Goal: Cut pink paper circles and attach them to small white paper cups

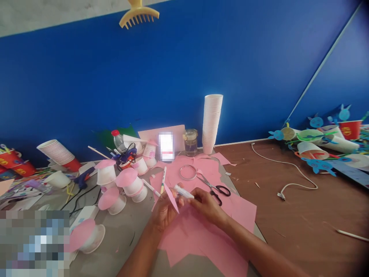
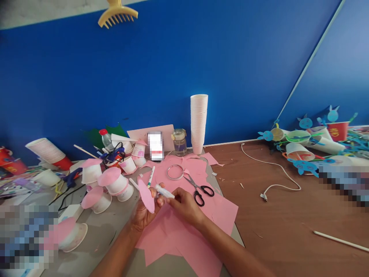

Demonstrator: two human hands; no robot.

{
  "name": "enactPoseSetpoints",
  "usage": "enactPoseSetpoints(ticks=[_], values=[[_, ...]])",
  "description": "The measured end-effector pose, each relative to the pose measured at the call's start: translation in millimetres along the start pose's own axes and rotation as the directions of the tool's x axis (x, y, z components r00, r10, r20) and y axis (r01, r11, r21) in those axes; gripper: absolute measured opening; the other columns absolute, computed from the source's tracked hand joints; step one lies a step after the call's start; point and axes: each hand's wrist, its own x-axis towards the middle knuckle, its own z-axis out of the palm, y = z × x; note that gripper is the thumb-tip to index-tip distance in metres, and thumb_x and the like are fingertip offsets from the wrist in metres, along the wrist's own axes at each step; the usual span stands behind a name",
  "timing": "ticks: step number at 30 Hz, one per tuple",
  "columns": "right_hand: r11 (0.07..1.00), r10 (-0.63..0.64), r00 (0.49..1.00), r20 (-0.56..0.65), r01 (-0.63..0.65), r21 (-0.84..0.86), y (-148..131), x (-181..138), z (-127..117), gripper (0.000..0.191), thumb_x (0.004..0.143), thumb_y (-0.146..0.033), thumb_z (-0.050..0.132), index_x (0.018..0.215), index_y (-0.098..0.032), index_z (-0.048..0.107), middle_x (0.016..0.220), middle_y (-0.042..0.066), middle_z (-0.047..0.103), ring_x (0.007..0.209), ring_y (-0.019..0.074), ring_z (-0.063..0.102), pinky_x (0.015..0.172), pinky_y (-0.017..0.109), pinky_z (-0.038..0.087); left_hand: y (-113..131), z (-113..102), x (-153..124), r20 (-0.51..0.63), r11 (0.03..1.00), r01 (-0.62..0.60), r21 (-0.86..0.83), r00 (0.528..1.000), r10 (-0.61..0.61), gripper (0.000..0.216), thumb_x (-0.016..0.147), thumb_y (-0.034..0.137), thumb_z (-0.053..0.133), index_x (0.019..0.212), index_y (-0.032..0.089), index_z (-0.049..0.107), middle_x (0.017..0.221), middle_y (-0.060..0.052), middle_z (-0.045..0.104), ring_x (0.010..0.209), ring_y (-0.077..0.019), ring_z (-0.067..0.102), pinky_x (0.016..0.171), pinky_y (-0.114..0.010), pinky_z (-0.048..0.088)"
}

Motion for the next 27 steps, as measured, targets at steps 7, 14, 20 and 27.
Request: enactPoseSetpoints(ticks=[7,14,20,27], values=[[0.965,0.004,0.982,0.188,-0.053,0.257,-4,-2,-2,0.04,0.082,-0.057,0.049,0.091,-0.019,0.056,0.059,-0.003,0.053,0.048,0.0111,0.048,0.048,0.025,0.034,0,5,1,-0.017,0.999,0.005,-0.043,1.0,-0.006,0.021,0.064,0.027,0.079,0.067,0.014,0.063,0.085,-0.003,0.065,0.065,-0.0096,0.058,0.064,-0.022,0.049],[0.946,-0.028,0.999,0.021,0.02,0.323,-3,4,-8,0.031,0.077,-0.047,0.06,0.07,-0.017,0.054,0.057,-0.005,0.047,0.047,0.0068,0.035,0.046,0.022,0.026,6,-4,4,-0.081,0.99,-0.051,-0.134,0.996,0.04,0.011,0.071,0.018,0.074,0.073,0.015,0.064,0.113,-0.005,0.064,0.071,-0.0096,0.065,0.066,-0.02,0.055],[0.992,-0.115,0.993,-0.029,0.116,0.044,-7,-3,-2,0.021,0.078,-0.036,0.056,0.081,-0.015,0.061,0.065,-0.002,0.05,0.057,0.0108,0.041,0.053,0.024,0.032,8,-18,13,-0.304,0.959,-0.165,-0.229,0.948,0.09,0.012,0.082,0.008,0.058,0.078,0.014,0.068,0.103,-0.008,0.071,0.091,-0.0168,0.068,0.082,-0.028,0.055],[0.969,-0.158,0.987,-0.019,0.152,-0.197,4,-3,10,0.021,0.083,-0.027,0.048,0.092,-0.014,0.062,0.073,0.002,0.06,0.06,0.0128,0.047,0.054,0.024,0.035,-2,-10,13,-0.303,0.97,-0.123,-0.209,0.951,0.056,0.014,0.08,0.008,0.06,0.077,0.018,0.07,0.096,-0.004,0.073,0.093,-0.0173,0.067,0.083,-0.027,0.054]])
